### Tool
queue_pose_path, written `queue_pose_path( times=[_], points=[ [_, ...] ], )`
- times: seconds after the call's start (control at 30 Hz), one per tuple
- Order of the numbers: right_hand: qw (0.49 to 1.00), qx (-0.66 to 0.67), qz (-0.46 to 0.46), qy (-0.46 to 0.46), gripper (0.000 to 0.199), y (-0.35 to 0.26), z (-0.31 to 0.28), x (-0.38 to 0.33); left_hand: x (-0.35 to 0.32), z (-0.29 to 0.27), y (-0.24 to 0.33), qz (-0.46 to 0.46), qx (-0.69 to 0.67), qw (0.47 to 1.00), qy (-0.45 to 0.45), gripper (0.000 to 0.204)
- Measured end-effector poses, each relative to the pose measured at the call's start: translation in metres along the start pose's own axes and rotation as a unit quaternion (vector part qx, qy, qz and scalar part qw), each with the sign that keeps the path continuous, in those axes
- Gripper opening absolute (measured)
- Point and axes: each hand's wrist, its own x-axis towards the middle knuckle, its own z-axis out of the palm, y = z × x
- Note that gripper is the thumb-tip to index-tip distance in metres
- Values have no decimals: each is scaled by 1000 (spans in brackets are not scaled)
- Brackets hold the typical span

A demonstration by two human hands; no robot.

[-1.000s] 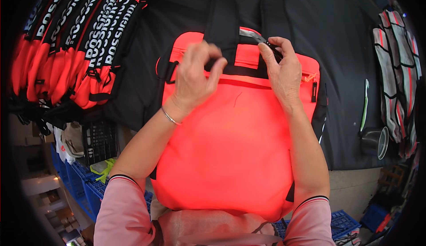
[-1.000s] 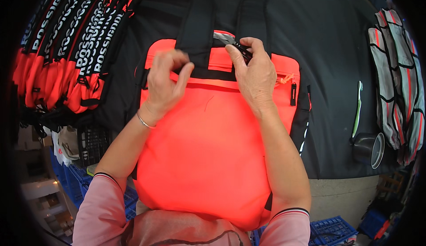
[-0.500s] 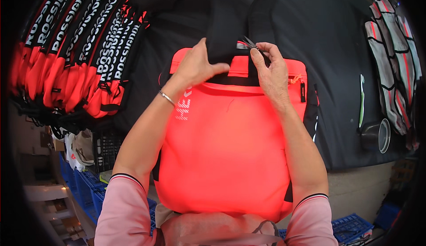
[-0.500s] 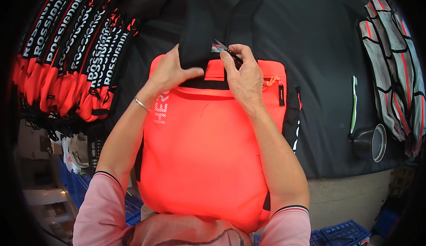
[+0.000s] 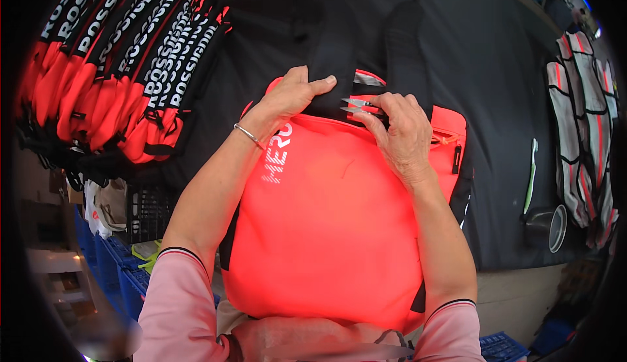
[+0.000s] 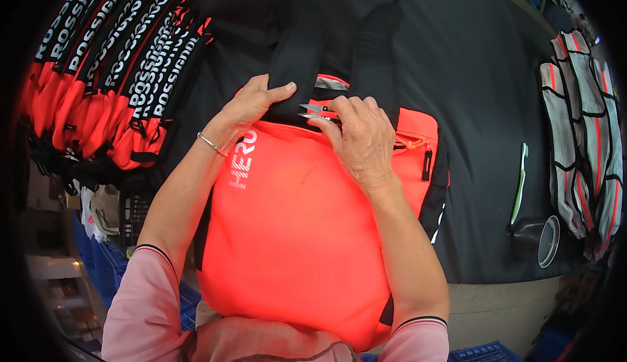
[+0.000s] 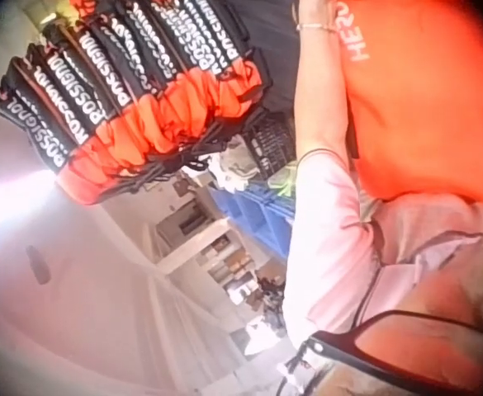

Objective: Trim excess thread and inspect a newly manufactured orange backpack at a workbench.

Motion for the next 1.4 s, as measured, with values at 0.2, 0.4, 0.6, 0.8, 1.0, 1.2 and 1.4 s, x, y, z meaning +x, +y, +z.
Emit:
queue_pose_path(
  times=[0.2,0.4,0.6,0.8,1.0,1.2,1.4],
  points=[
    [998,-54,-44,9,29,-3,5,3,19,-7,-16,-3,-21,997,-68,56],
    [994,-85,-69,0,27,-3,1,5,17,-2,-11,-33,1,998,-51,51],
    [1000,-8,1,1,28,2,3,1,15,-2,-10,-28,28,999,-31,53],
    [999,-27,-35,6,27,2,4,3,14,-6,2,-52,31,995,-84,56],
    [1000,-24,-9,-9,28,1,4,3,22,-6,-6,-55,27,994,-86,57],
    [1000,-6,-11,-8,28,1,5,4,21,-4,-5,-60,27,994,-89,58],
    [999,-37,-34,-9,28,1,6,5,14,-4,5,-71,46,992,-90,60]
  ],
)
